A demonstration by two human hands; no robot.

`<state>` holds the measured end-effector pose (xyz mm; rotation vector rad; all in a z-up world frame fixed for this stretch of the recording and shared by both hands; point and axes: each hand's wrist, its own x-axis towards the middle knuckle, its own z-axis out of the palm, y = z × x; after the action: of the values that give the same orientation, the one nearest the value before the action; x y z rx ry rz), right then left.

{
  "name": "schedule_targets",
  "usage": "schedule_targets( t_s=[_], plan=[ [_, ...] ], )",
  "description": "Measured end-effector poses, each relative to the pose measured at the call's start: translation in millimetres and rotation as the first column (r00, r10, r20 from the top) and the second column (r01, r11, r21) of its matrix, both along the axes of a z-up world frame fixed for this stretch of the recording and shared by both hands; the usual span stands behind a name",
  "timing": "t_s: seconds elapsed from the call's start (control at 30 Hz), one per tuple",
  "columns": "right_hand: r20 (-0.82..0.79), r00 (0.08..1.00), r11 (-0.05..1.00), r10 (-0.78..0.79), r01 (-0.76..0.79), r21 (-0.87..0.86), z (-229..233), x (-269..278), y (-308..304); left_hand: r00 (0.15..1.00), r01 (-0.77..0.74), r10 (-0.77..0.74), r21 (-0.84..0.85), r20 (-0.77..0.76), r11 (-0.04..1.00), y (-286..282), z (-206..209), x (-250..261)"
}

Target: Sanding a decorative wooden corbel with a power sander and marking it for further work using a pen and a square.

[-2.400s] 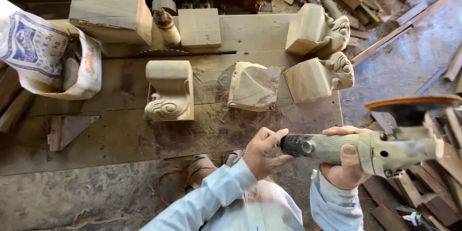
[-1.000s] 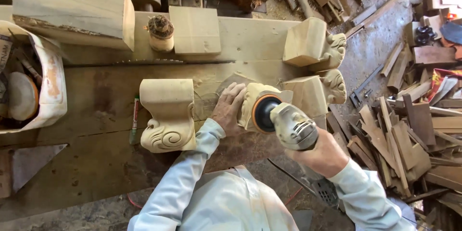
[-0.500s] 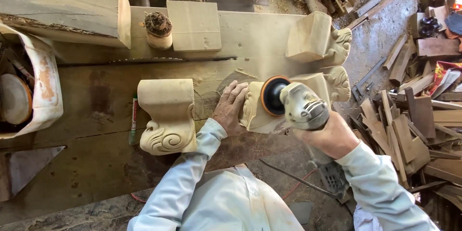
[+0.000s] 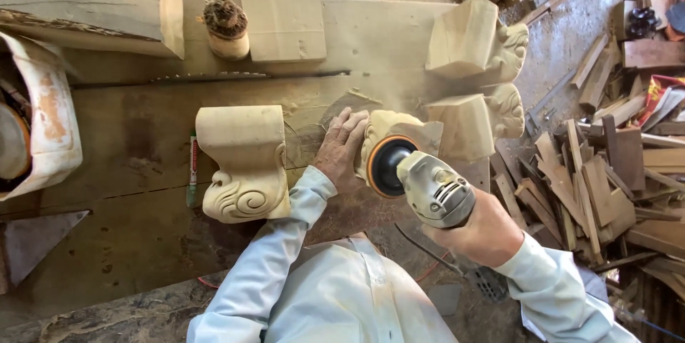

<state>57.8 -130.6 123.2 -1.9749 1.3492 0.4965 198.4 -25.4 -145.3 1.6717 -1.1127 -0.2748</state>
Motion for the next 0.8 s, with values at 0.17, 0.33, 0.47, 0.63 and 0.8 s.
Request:
schedule_targets(
  t_s=[0.17,0.33,0.47,0.63,0.8],
  plan=[
    [0.039,0.998,0.998,-0.057,0.058,-0.020,-0.6,-24.8,-11.4,0.966,-0.239,0.232,0.045,0.118,0.970,-5.9,8.9,-35.4],
    [0.052,0.989,0.989,-0.140,0.142,-0.035,3.1,-42.9,-17.5,0.939,-0.327,0.315,0.073,0.135,0.942,0.3,15.0,-50.7],
    [0.090,0.987,0.991,-0.131,0.131,0.011,-3.6,-56.0,-2.9,0.986,-0.163,0.165,-0.048,0.029,0.985,-0.8,11.6,-39.9],
    [0.095,0.990,0.994,-0.104,0.102,0.033,-3.9,-64.5,-4.5,0.995,-0.100,0.101,-0.101,0.009,0.990,-3.7,10.2,-38.4],
    [0.047,0.963,0.962,-0.266,0.261,0.080,2.3,-51.2,16.8,0.991,-0.129,0.131,-0.108,0.007,0.986,-4.1,13.2,-40.2]
  ],
)
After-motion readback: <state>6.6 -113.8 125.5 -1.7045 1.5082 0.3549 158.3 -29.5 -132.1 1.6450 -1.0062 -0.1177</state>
